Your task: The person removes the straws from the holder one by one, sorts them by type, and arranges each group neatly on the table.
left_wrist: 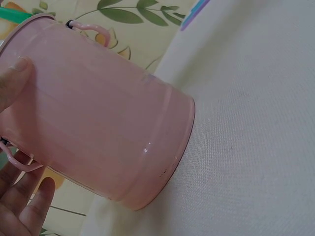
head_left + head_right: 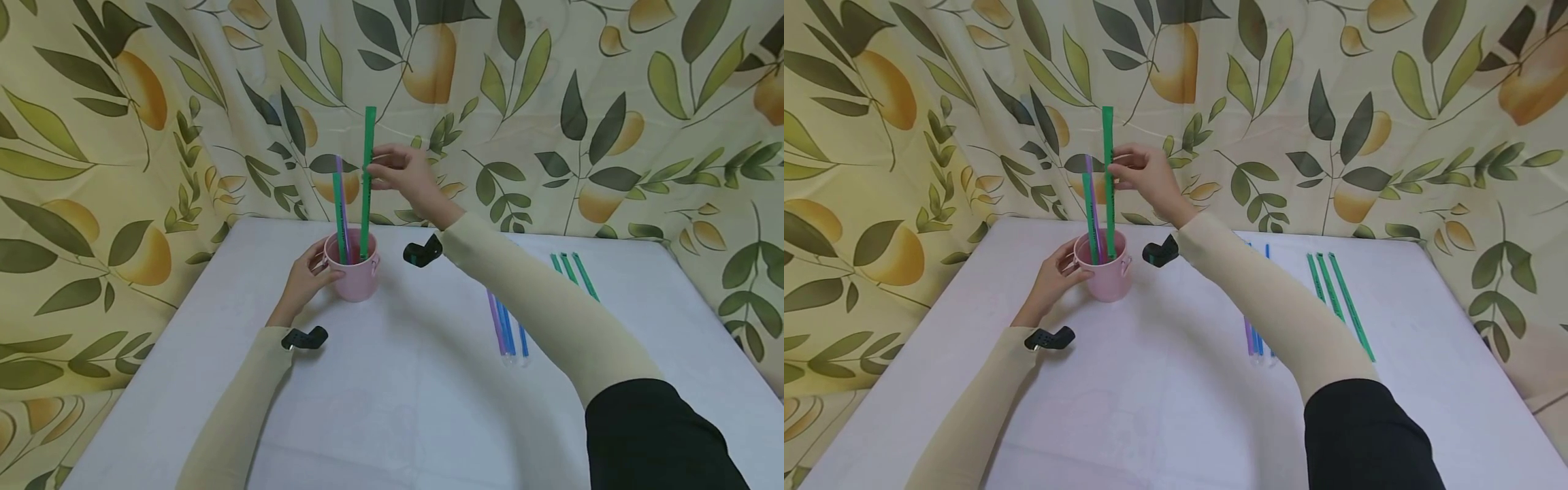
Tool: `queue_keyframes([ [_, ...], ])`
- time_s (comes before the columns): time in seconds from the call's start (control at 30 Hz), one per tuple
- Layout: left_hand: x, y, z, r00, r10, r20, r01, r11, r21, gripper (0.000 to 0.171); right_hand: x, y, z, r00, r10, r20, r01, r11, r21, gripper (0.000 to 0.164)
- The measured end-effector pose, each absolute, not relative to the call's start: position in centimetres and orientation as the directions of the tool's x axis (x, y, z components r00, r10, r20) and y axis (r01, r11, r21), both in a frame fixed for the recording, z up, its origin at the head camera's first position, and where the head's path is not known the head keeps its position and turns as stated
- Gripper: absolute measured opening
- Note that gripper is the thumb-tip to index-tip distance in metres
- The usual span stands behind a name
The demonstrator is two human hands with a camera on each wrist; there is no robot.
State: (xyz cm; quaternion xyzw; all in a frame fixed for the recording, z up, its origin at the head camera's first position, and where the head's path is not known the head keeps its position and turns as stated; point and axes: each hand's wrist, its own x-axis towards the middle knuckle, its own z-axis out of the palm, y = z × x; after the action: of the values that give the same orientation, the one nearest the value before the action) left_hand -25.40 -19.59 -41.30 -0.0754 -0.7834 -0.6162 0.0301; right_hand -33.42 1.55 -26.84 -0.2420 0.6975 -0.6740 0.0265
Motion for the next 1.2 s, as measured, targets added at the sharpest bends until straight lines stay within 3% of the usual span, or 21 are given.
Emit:
queue_keyframes([
  [0.3,-26.1,-19.9,-42.3,-0.987,0.076,0.14,0.153,0.211,0.965,0.075,-33.3,4.1,-25.4,-0.896,-0.317,0.31,-0.304,-0.071,-0.95,0.027],
  [0.53,-26.9,-20.2,-43.8,-0.985,0.061,0.162,0.172,0.242,0.955,0.074,-33.0,6.4,-26.5,-0.912,-0.311,0.268,-0.287,0.016,-0.958,0.029],
  [0.73,-26.8,-20.2,-43.9,-0.981,0.067,0.18,0.191,0.242,0.951,0.074,-32.2,8.5,-28.0,-0.913,-0.328,0.243,-0.259,0.005,-0.966,0.021],
  [1.2,-26.3,-20.0,-42.9,-0.99,0.064,0.129,0.139,0.207,0.968,0.075,-29.8,11.8,-30.1,-0.938,-0.323,0.129,-0.186,0.154,-0.97,0.027],
])
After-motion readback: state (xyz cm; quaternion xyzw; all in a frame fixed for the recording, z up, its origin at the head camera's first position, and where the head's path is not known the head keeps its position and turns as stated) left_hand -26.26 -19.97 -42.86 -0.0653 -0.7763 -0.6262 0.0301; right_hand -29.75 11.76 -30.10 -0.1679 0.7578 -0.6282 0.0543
